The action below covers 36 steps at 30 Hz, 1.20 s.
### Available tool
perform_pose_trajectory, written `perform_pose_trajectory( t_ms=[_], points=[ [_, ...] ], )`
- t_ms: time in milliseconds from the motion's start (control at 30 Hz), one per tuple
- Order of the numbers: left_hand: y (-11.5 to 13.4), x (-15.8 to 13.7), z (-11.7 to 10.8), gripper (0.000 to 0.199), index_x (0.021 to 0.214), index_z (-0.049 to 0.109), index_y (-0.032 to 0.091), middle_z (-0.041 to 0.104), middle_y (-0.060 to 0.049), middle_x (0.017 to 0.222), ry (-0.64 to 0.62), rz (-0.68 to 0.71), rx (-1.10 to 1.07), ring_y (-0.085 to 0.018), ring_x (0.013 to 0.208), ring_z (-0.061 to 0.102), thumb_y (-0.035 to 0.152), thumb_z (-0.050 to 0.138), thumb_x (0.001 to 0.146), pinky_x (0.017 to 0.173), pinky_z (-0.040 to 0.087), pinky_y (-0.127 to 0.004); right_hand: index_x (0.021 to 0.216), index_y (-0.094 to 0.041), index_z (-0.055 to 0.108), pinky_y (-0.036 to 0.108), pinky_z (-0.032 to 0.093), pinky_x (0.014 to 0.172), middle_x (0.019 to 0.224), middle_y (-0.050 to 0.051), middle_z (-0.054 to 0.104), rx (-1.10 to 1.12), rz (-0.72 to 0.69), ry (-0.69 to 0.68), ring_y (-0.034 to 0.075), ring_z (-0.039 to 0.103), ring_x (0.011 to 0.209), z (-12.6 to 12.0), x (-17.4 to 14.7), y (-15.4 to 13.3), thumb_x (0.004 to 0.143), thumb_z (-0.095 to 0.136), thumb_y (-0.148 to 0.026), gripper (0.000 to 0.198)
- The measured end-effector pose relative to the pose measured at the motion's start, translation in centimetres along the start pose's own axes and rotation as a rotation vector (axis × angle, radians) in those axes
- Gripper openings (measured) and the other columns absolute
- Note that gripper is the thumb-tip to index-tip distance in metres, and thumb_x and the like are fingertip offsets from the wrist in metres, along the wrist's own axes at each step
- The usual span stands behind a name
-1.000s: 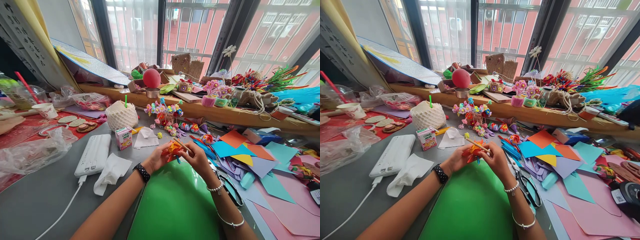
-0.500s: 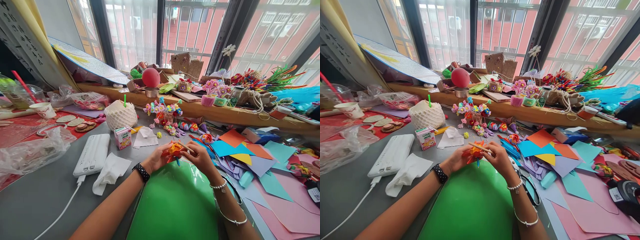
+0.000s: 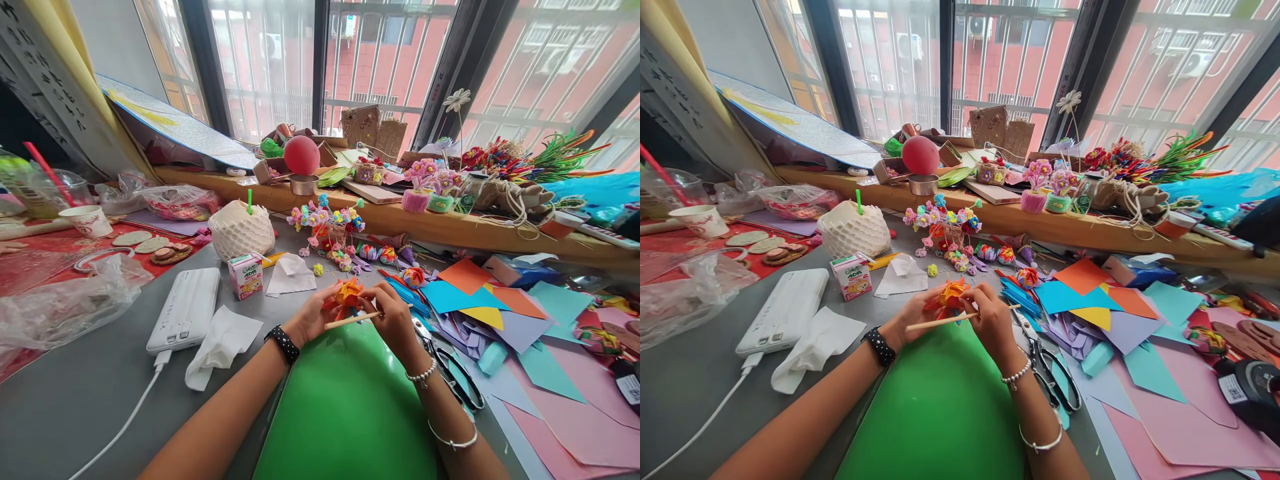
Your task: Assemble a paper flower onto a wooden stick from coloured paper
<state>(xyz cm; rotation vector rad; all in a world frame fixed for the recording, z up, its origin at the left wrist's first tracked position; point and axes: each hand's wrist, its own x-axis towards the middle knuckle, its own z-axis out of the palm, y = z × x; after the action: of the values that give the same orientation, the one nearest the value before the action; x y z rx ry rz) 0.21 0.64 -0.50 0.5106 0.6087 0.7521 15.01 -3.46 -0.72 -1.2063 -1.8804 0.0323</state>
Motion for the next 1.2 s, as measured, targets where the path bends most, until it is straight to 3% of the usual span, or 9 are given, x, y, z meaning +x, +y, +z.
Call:
perform_pose_trajectory(
  t_ms=[267,433,633,767,900,1200],
  points=[
    [0.0,0.1,-0.1,0.016,0.086,0.058,0.011,0.064,-0.005,0.071,-0.005,0.010,-0.043,-0.011,0.057,0.059,0.020,0.048,0.078,0.055,0.044,-0.020,0.080,-0.018,0.057,0.023,0.041,0.054,0.074,0.004,0.055,-0.100,-0.069,0.113,0.012,0.053,0.061,0.5,-0.4,0.0,0.083,0.044,-0.020,0.014],
    [0.2,-0.3,0.1,0.026,0.097,0.056,0.009,0.066,-0.010,0.080,-0.011,0.055,0.001,-0.016,0.069,0.062,0.025,0.046,0.079,0.061,0.046,-0.023,0.080,-0.019,0.057,0.024,0.039,0.051,0.072,0.003,0.054,-0.085,-0.003,0.318,0.012,0.050,0.058,0.0,-0.3,0.0,0.081,0.048,-0.021,0.010],
    [0.3,-0.4,0.1,0.031,0.105,0.054,0.014,0.064,-0.008,0.091,-0.039,0.198,0.047,-0.015,0.076,0.061,0.021,0.053,0.076,0.070,0.045,-0.023,0.076,-0.019,0.055,0.024,0.036,0.049,0.066,0.001,0.052,-0.095,0.066,0.393,0.010,0.043,0.050,-0.6,0.0,0.1,0.081,0.048,-0.023,0.010],
    [0.3,-0.1,-0.2,0.030,0.100,0.055,0.016,0.063,-0.005,0.092,0.007,0.330,0.095,-0.014,0.078,0.060,0.018,0.058,0.071,0.067,0.044,-0.021,0.071,-0.018,0.054,0.024,0.035,0.049,0.063,0.001,0.051,-0.114,0.076,0.366,0.011,0.043,0.051,-0.6,0.0,0.2,0.082,0.045,-0.022,0.015],
    [0.3,-0.2,0.0,0.025,0.091,0.057,0.013,0.063,-0.004,0.083,-0.002,0.370,0.078,-0.013,0.074,0.060,0.014,0.060,0.067,0.070,0.044,-0.022,0.064,-0.019,0.054,0.024,0.036,0.051,0.062,0.002,0.052,-0.101,0.057,0.298,0.012,0.047,0.053,-0.5,-0.1,0.3,0.081,0.046,-0.026,0.020],
    [-0.1,0.0,0.2,0.019,0.082,0.056,0.013,0.063,-0.003,0.079,0.036,0.405,0.038,-0.012,0.072,0.060,0.010,0.062,0.064,0.072,0.045,-0.023,0.063,-0.018,0.058,0.023,0.033,0.050,0.061,0.002,0.055,-0.161,-0.096,-0.008,0.011,0.049,0.054,0.4,-0.4,-0.1,0.078,0.051,-0.035,0.024]
  ],
)
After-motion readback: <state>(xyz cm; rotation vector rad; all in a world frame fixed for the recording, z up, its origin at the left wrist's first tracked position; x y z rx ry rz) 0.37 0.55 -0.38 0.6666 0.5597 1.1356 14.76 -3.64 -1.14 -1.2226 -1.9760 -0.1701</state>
